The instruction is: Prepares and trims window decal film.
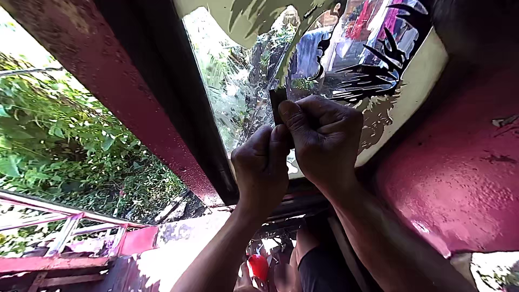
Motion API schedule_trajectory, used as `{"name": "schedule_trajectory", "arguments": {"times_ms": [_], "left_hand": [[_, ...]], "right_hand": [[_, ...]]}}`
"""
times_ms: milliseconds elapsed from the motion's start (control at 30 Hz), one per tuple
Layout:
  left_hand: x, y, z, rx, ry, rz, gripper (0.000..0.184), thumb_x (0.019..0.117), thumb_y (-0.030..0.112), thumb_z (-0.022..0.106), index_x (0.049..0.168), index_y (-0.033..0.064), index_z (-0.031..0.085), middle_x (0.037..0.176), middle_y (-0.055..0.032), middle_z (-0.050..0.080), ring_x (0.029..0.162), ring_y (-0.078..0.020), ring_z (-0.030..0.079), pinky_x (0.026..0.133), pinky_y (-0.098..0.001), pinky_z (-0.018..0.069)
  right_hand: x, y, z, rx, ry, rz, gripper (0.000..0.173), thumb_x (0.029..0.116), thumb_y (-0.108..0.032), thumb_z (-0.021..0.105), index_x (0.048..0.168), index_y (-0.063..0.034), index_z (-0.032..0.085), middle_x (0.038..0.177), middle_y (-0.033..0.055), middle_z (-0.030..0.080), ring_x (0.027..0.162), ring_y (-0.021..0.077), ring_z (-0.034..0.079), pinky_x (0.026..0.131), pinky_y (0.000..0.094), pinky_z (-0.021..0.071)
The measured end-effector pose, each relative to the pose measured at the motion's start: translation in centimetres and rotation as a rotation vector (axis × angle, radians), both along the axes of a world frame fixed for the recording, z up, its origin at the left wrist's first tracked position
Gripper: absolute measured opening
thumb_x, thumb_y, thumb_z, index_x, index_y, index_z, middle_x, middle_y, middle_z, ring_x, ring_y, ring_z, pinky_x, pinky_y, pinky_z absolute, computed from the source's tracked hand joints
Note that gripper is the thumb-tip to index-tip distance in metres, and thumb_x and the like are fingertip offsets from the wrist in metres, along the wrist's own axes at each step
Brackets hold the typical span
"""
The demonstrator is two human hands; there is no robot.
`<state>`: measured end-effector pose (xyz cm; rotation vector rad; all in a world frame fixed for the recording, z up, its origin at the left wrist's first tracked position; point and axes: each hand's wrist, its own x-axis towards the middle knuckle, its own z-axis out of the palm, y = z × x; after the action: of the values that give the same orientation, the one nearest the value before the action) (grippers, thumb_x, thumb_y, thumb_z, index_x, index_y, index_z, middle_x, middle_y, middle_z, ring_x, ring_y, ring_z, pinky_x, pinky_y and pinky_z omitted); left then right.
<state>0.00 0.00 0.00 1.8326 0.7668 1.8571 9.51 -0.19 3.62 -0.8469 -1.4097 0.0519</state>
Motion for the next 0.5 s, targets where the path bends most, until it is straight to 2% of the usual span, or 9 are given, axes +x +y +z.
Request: {"name": "schedule_trajectory", "arguments": {"times_ms": [100,167,200,233,267,300,367,433,500], "left_hand": [[-2.0,0.3,-1.4,0.035,0.113,-0.129,0.033,0.1069,0.020,0.050,0.076,0.0114,0.056,0.056,0.0072,0.047,0.044,0.0002,0.045,0.041,-0.0167,0.0420],[-3.8,0.5,-1.7,0.096,0.271,-0.203,0.031,0.1016,0.016,0.055,0.071,0.0093,0.056,0.056,0.0066,0.048,0.047,0.0024,0.046,0.045,-0.0143,0.0420],[-4.7,0.4,-1.5,0.125,0.351,-0.231,0.031,0.0993,0.016,0.057,0.069,0.0084,0.058,0.056,0.0063,0.050,0.049,0.0035,0.048,0.046,-0.0133,0.0427],[-5.4,0.4,-1.2,0.142,0.414,-0.247,0.031,0.0981,0.016,0.059,0.068,0.0085,0.058,0.057,0.0067,0.050,0.051,0.0045,0.048,0.047,-0.0122,0.0423],[-5.9,0.4,-0.9,0.145,0.438,-0.259,0.030,0.0976,0.017,0.060,0.069,0.0086,0.060,0.057,0.0073,0.052,0.051,0.0051,0.049,0.047,-0.0117,0.0421],[-6.2,0.5,-0.8,0.133,0.414,-0.280,0.028,0.0983,0.019,0.060,0.072,0.0087,0.063,0.058,0.0079,0.054,0.052,0.0052,0.051,0.049,-0.0114,0.0444],[-6.5,0.8,-1.3,0.054,0.251,-0.384,0.027,0.1042,0.030,0.057,0.087,0.0123,0.068,0.066,0.0094,0.062,0.055,0.0039,0.057,0.052,-0.0129,0.0509],[-5.8,0.8,-2.0,-0.044,0.076,-0.485,0.023,0.1015,0.041,0.061,0.104,0.0201,0.070,0.076,0.0104,0.067,0.056,0.0025,0.059,0.052,-0.0151,0.0528],[-4.3,0.5,-2.4,-0.114,-0.037,-0.487,0.011,0.0984,0.025,0.068,0.108,0.0223,0.069,0.083,0.0078,0.071,0.054,0.0013,0.059,0.051,-0.0164,0.0535]], "right_hand": [[1.6,-1.2,-0.9,-0.127,-0.051,0.183,0.019,0.1009,-0.012,0.063,0.084,-0.0056,0.067,0.058,-0.0046,0.055,0.043,-0.0008,0.047,0.037,0.0150,0.0394],[3.0,-1.5,-1.1,-0.195,-0.075,0.325,0.007,0.0958,-0.011,0.066,0.097,-0.0058,0.070,0.061,-0.0048,0.058,0.041,-0.0001,0.046,0.035,0.0148,0.0398],[3.7,-1.7,-1.0,-0.220,-0.098,0.381,0.011,0.0932,-0.010,0.066,0.103,-0.0061,0.069,0.063,-0.0050,0.056,0.041,-0.0003,0.045,0.035,0.0139,0.0400],[4.1,-1.7,-0.9,-0.227,-0.118,0.426,0.013,0.0906,-0.007,0.068,0.104,-0.0048,0.069,0.065,-0.0044,0.057,0.042,0.0001,0.046,0.036,0.0140,0.0408],[4.4,-1.8,-0.8,-0.227,-0.128,0.459,0.009,0.0891,-0.003,0.069,0.098,-0.0037,0.070,0.066,-0.0033,0.060,0.043,0.0007,0.049,0.036,0.0147,0.0428],[4.6,-1.9,-0.8,-0.227,-0.125,0.471,0.006,0.0893,-0.001,0.069,0.094,-0.0044,0.069,0.066,-0.0030,0.063,0.045,0.0008,0.052,0.038,0.0150,0.0457],[4.6,-2.1,-1.3,-0.206,-0.034,0.462,0.008,0.0917,0.001,0.067,0.094,-0.0067,0.066,0.070,-0.0025,0.065,0.047,0.0021,0.057,0.039,0.0160,0.0499],[4.1,-2.1,-2.5,-0.202,0.124,0.468,0.010,0.0944,-0.002,0.068,0.098,-0.0107,0.064,0.073,-0.0015,0.068,0.049,0.0046,0.062,0.040,0.0185,0.0532],[3.3,-2.1,-3.8,-0.229,0.265,0.494,0.012,0.0948,-0.005,0.070,0.097,-0.0139,0.063,0.075,-0.0005,0.070,0.050,0.0065,0.064,0.043,0.0209,0.0554]]}}
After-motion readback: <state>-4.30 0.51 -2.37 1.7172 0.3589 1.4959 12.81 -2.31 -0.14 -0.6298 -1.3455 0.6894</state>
